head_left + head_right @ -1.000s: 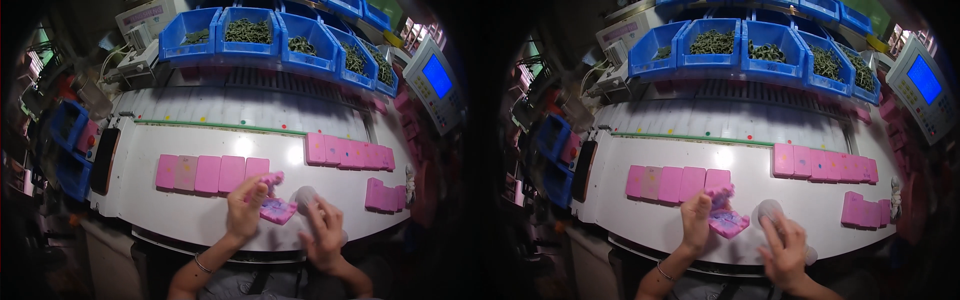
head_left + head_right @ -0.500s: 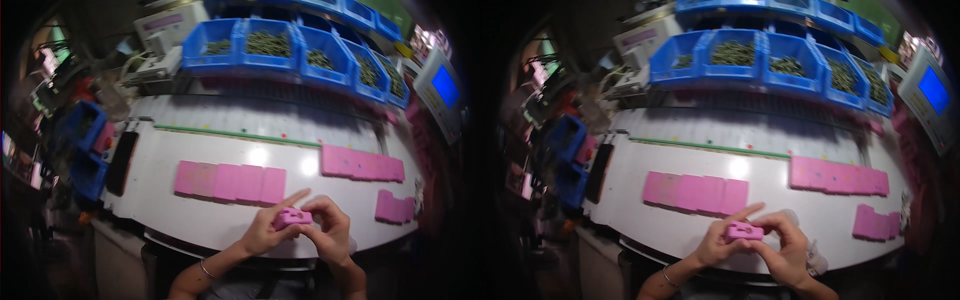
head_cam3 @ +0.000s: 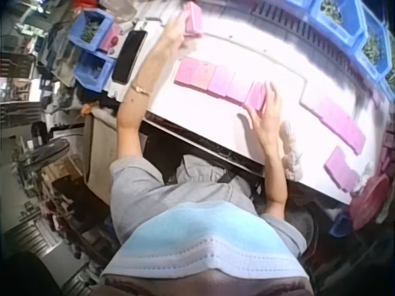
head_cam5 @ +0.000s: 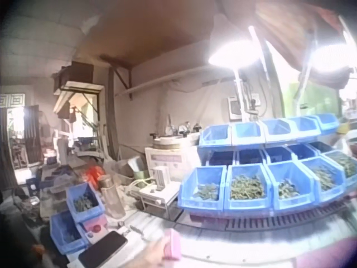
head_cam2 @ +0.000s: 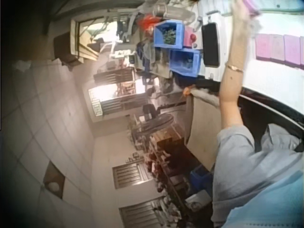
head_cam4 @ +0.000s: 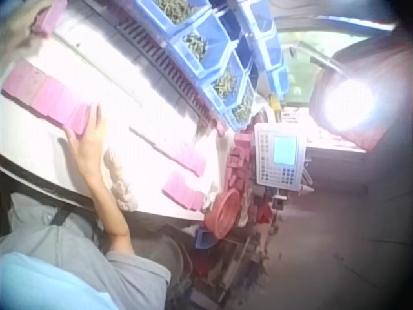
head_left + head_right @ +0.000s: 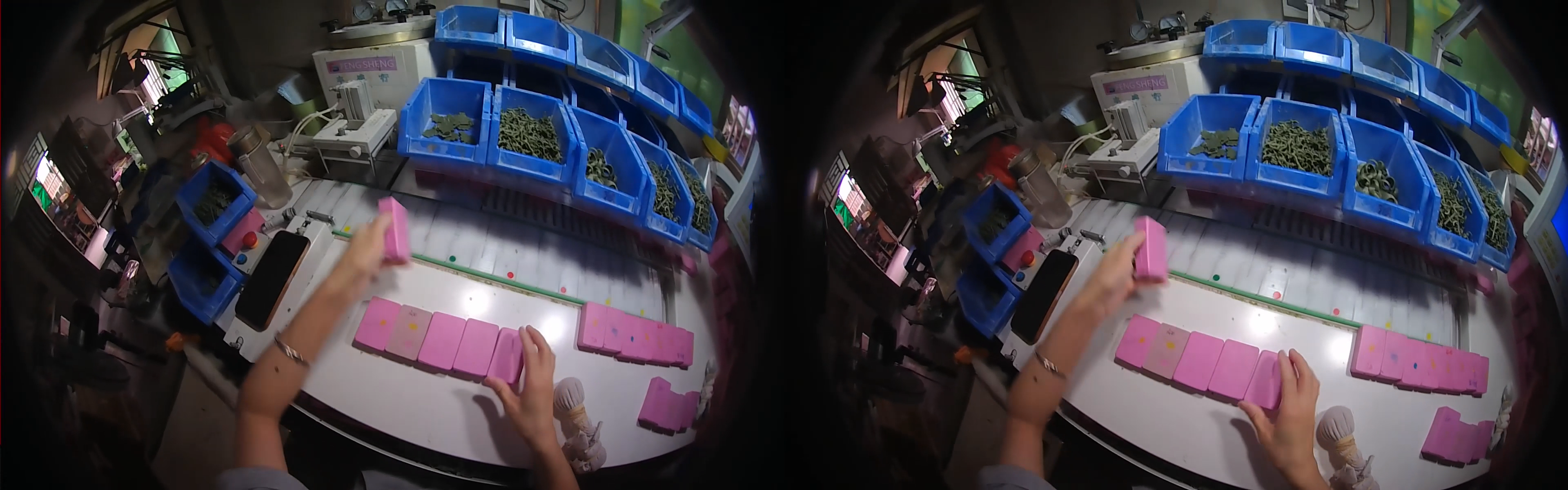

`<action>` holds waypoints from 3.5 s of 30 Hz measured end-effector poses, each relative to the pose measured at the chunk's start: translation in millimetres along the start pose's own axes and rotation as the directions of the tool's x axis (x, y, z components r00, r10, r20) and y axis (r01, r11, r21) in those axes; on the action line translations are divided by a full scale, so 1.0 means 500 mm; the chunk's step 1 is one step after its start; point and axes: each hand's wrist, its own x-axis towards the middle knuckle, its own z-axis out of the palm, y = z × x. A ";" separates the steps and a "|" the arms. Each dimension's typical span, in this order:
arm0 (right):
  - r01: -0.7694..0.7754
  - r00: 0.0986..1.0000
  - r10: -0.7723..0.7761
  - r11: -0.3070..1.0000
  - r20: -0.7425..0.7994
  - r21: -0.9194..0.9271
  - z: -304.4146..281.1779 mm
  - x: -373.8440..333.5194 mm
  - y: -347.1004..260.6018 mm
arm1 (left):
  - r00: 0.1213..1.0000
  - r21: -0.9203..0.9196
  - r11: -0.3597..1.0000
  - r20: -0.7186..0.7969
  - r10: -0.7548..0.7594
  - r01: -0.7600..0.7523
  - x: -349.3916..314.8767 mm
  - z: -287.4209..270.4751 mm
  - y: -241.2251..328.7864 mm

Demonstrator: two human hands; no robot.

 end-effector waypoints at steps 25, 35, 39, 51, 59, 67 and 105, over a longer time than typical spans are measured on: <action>0.290 0.944 -0.272 0.954 -0.188 0.071 -0.040 -0.044 -0.041 | 0.754 0.372 0.849 0.655 0.046 -0.374 -0.225 0.216 -0.059; -0.286 0.952 0.201 0.855 0.232 0.432 -0.060 -0.110 -0.028 | 0.766 0.288 0.784 0.547 0.337 -0.550 -0.351 0.204 -0.180; -0.210 0.959 0.069 0.824 0.273 0.527 -0.065 -0.107 -0.015 | 0.772 0.329 0.770 0.555 0.311 -0.547 -0.365 0.207 -0.162; -0.078 0.995 0.033 0.832 0.091 0.549 -0.037 -0.123 -0.005 | 0.862 0.319 0.811 0.315 0.397 -0.491 -0.356 0.222 -0.192; -0.314 0.949 0.261 0.787 0.175 0.531 -0.061 -0.172 -0.005 | 0.939 0.159 0.944 0.240 0.246 -0.288 -0.354 0.217 -0.198; -0.397 0.915 0.224 0.648 0.336 0.650 -0.039 -0.204 -0.091 | 0.936 -0.574 0.818 0.301 0.181 0.026 -0.355 0.242 -0.209; -0.268 0.963 0.189 0.737 0.191 0.620 -0.142 -0.083 -0.080 | 0.721 -0.104 0.991 0.693 0.013 0.082 -0.370 0.210 -0.120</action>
